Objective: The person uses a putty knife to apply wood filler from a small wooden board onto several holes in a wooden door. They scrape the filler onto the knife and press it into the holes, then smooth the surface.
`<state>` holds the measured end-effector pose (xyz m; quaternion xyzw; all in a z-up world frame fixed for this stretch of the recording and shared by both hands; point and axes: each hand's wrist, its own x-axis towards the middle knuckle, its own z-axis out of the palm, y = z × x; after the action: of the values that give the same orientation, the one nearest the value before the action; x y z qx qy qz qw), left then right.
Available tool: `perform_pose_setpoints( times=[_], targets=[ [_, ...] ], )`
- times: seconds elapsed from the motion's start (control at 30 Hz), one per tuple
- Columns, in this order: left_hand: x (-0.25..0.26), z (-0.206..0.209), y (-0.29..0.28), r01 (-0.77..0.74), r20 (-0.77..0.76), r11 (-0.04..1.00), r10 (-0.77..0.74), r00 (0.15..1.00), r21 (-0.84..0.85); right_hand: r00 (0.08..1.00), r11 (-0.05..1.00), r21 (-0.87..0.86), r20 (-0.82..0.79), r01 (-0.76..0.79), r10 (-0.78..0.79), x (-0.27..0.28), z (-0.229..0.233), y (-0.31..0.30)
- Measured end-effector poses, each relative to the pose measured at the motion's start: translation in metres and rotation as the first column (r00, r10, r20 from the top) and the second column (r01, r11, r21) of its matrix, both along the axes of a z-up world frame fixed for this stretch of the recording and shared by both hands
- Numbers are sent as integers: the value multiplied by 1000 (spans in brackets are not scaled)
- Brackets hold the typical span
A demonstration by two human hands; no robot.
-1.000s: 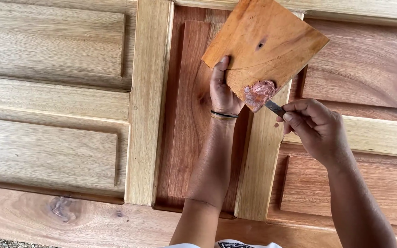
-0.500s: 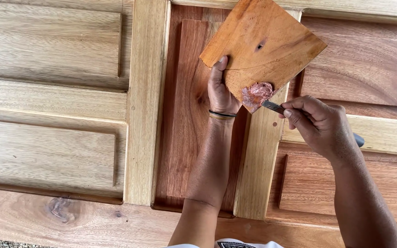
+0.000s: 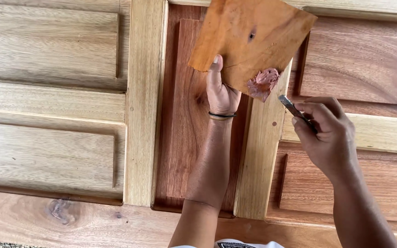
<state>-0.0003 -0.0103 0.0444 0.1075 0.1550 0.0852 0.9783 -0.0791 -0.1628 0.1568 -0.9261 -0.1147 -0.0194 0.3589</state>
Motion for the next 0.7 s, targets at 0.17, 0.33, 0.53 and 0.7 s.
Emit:
perform_pose_setpoints(
  times=[0.17,0.33,0.53,0.7],
  targets=[
    [-5,-34,-2,-136,52,507,177,983,851,996,998,-64,86,-30,35,-2,-11,3],
    [-5,-52,-12,-81,-146,934,139,979,347,997,995,-81,58,-49,54,6,-13,6],
    [-4,-32,-15,-94,-108,904,152,983,416,999,999,-53,-46,-15,13,17,-13,10],
    [-6,-33,-15,-140,4,884,154,988,447,993,999,-43,-121,6,-11,21,-9,15]
  ],
)
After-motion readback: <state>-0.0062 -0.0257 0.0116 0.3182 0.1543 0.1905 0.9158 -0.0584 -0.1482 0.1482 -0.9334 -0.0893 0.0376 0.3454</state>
